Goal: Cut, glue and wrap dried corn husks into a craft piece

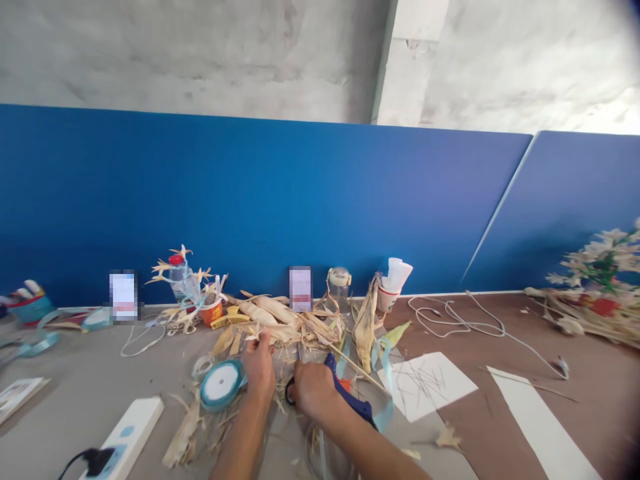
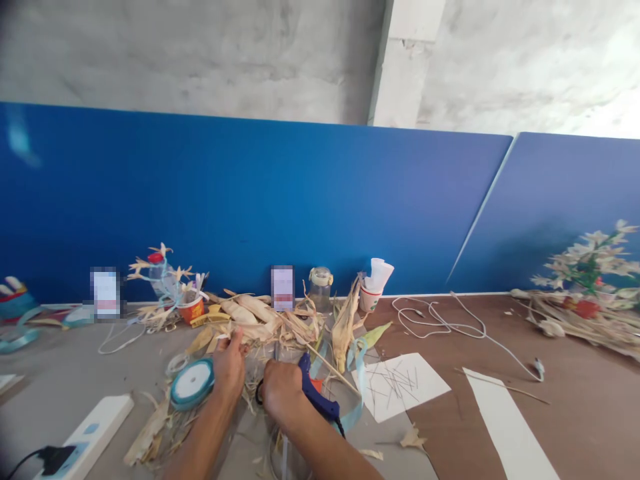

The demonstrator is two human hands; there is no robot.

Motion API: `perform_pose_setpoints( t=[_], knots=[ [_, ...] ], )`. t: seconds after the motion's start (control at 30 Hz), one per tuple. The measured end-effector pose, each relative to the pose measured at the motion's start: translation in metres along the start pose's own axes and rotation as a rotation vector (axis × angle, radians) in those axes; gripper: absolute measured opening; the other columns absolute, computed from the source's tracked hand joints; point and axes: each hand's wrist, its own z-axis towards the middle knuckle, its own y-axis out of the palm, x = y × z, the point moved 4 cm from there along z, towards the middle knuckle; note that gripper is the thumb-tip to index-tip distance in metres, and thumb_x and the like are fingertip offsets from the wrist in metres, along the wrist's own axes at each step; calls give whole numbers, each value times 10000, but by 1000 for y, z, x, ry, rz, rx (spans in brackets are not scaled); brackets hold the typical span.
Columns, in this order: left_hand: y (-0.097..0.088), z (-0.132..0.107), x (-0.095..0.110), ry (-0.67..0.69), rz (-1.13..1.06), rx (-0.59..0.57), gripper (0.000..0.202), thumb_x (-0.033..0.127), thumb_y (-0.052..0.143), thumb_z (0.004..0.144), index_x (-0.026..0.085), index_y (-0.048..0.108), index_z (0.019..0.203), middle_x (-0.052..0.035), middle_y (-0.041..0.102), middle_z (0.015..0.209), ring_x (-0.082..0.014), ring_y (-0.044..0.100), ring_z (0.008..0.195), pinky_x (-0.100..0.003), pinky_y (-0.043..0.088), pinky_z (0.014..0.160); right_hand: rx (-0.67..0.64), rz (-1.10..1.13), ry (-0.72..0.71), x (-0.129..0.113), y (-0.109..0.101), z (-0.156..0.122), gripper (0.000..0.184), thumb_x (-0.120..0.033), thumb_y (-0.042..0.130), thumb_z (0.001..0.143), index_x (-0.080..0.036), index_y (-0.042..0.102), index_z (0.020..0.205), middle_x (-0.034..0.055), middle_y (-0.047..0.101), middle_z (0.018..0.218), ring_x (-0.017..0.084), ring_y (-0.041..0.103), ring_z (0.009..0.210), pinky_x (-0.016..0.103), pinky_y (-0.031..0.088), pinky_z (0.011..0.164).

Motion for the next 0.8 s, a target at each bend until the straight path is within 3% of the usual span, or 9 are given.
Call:
perform_pose_setpoints(
  t=[0.17, 0.3, 0.4, 0.47, 0.57, 0.67, 0.8],
  knots=[
    [1, -1, 0, 27, 21, -11, 458, 508, 776, 558, 204, 435, 582, 99, 432, 453, -81, 397, 426, -235, 315, 461, -45, -2, 2, 5, -3, -1, 318, -168, 576, 743, -64, 664, 1030, 244, 714, 966, 342, 692, 916, 379, 521, 721],
    [0, -1, 0, 29, 34, -4, 453, 545, 747, 575, 199, 455, 596, 95, 443, 468, -88, 403, 439, -243, 322, 473, -55, 168, 89, 23, -3, -3, 289, -255, 580, 758, -110, 667, 993, 189, 727, 950, 287, 694, 883, 331, 496, 706],
    [-1, -2, 3, 48, 75, 3, 454, 563, 727, 590, 200, 455, 589, 93, 437, 462, -91, 389, 440, -245, 311, 469, -49, 594, 124, 38, 1, -6, 178, -299, 598, 745, -151, 664, 818, 72, 712, 740, 184, 653, 668, 238, 425, 556],
    [-2, -3, 6, 70, 131, 15, 454, 568, 716, 603, 201, 452, 574, 89, 430, 450, -95, 380, 440, -246, 299, 463, -133, 1006, 142, 42, 7, -11, 191, -352, 610, 726, -162, 635, 724, -5, 622, 564, 104, 517, 462, 194, 301, 436],
    [-3, -4, 8, 94, 190, 24, 446, 577, 696, 624, 199, 466, 566, 75, 444, 453, -105, 391, 448, -252, 307, 467, -264, 1499, 209, 41, 12, -19, 269, -375, 696, 611, -162, 617, 757, -53, 542, 489, 55, 397, 374, 176, 168, 383],
    [-4, -3, 7, 124, 210, 18, 441, 578, 686, 641, 196, 479, 560, 64, 457, 460, -114, 407, 454, -257, 319, 473, -228, 1734, 269, 41, 11, -24, 362, -270, 726, 520, -162, 605, 844, -47, 585, 530, 34, 363, 354, 168, 150, 379],
    [-6, 0, 3, 149, 211, 20, 433, 567, 698, 641, 190, 501, 559, 54, 475, 470, -117, 418, 465, -255, 331, 483, -129, 1848, 233, 42, 9, -24, 353, -208, 689, 513, -190, 548, 836, -58, 602, 542, 9, 259, 316, 172, 130, 380]
  ],
)
